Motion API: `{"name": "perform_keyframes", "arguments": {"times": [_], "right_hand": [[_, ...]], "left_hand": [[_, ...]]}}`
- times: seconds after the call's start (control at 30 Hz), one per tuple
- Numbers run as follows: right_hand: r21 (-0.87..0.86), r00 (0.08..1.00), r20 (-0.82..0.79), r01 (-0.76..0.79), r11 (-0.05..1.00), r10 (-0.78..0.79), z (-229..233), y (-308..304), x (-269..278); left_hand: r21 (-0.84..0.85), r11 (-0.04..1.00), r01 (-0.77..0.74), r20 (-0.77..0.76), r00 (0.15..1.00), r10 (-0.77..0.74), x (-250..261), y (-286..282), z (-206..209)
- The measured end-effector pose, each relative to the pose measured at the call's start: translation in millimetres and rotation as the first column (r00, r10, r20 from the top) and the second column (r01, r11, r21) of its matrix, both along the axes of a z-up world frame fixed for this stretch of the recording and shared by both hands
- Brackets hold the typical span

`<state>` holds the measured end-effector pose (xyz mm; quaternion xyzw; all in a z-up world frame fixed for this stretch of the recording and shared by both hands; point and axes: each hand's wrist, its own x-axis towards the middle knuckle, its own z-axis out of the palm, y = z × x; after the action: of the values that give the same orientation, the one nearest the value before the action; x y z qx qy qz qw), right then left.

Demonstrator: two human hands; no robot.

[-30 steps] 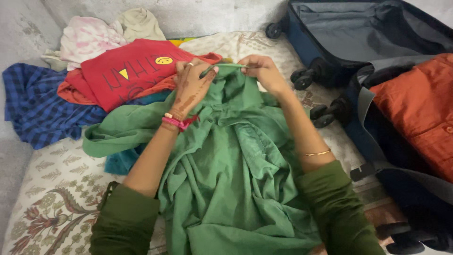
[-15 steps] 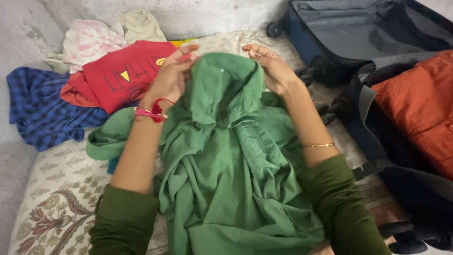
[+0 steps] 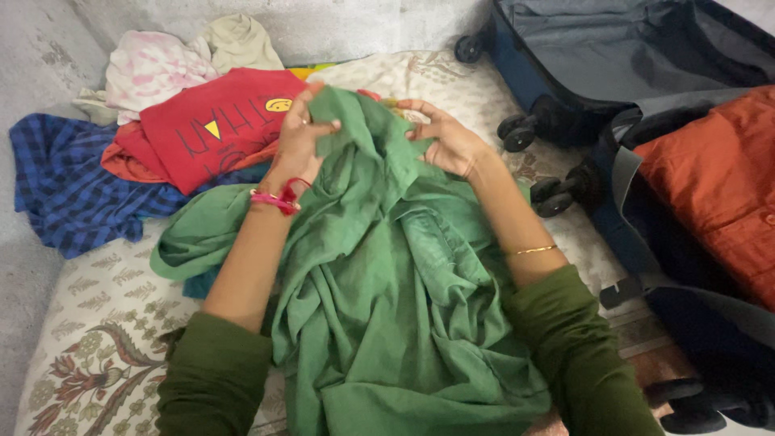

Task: The person smooths and folds an orange button-down shirt by hand on a bed before placing it into an open suitcase. They then take a green shirt, fasten its buttons, and fold it before placing it next to the first shirt.

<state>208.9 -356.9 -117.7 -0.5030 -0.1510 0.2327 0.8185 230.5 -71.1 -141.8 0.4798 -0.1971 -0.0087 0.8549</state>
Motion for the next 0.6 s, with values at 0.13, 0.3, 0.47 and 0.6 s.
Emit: {"name": "perform_keyframes", "arguments": {"times": [0.13,0.3,0.47,0.6], "right_hand": [[-0.239,0.948,0.314,0.022,0.971,0.056,-26,0,13],[-0.600,0.626,0.706,0.279,0.750,0.331,-19,-1,0],[-0.579,0.367,0.815,0.466,0.670,0.449,-22,12,-19],[-0.419,0.343,0.900,0.519,0.745,0.267,-15,9,-26]], "left_hand": [[0.603,0.704,-0.377,0.270,0.926,0.264,-11,-2,4],[0.631,0.382,-0.675,0.768,0.614,-0.184,-45,2,38],[0.793,0.182,-0.582,0.595,0.673,-0.439,-52,8,34],[0.768,0.434,-0.472,0.628,0.687,-0.365,-36,13,23]]}}
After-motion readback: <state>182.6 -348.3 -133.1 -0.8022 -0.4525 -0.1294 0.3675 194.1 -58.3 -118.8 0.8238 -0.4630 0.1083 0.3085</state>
